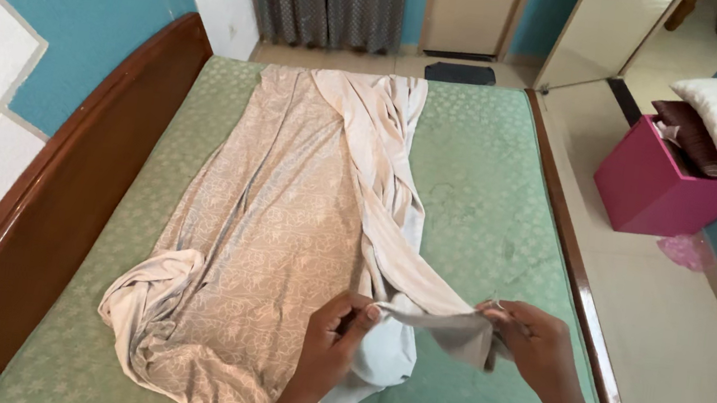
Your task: The person folds a sheet on a bed by hand. They align the edges, gather the corners, and smooth the fabric over the mattress while moving around the workspace.
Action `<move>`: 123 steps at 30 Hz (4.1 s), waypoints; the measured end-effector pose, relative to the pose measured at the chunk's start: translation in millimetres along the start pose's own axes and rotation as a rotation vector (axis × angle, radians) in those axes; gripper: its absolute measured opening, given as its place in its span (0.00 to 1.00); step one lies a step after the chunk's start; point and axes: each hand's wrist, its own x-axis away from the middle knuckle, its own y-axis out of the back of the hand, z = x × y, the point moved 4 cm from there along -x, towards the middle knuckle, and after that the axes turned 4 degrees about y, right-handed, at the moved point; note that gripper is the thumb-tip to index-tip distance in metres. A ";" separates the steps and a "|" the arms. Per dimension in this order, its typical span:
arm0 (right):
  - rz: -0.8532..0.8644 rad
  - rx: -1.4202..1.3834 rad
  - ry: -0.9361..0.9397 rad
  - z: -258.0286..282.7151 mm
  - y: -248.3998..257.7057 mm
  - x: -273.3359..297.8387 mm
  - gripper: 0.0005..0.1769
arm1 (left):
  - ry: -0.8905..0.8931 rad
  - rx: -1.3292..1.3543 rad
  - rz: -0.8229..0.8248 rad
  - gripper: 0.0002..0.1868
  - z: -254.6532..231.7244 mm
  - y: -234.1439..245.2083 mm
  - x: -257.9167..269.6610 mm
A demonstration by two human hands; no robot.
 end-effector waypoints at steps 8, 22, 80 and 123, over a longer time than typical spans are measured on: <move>-0.156 0.097 -0.032 -3.0 -0.1 -18.7 0.12 | -0.011 -0.041 0.105 0.10 -9.8 -28.4 -11.0; 0.280 -0.136 0.122 22.7 -47.9 -16.7 0.19 | -0.180 -0.275 0.019 0.04 -23.1 -74.8 -10.2; -0.494 0.452 -0.001 42.9 18.6 24.1 0.09 | -0.257 -0.324 -0.186 0.22 11.3 120.2 -53.7; 0.082 0.053 0.196 82.5 -111.2 6.9 0.09 | -0.217 -0.467 0.183 0.11 -29.9 10.2 -5.8</move>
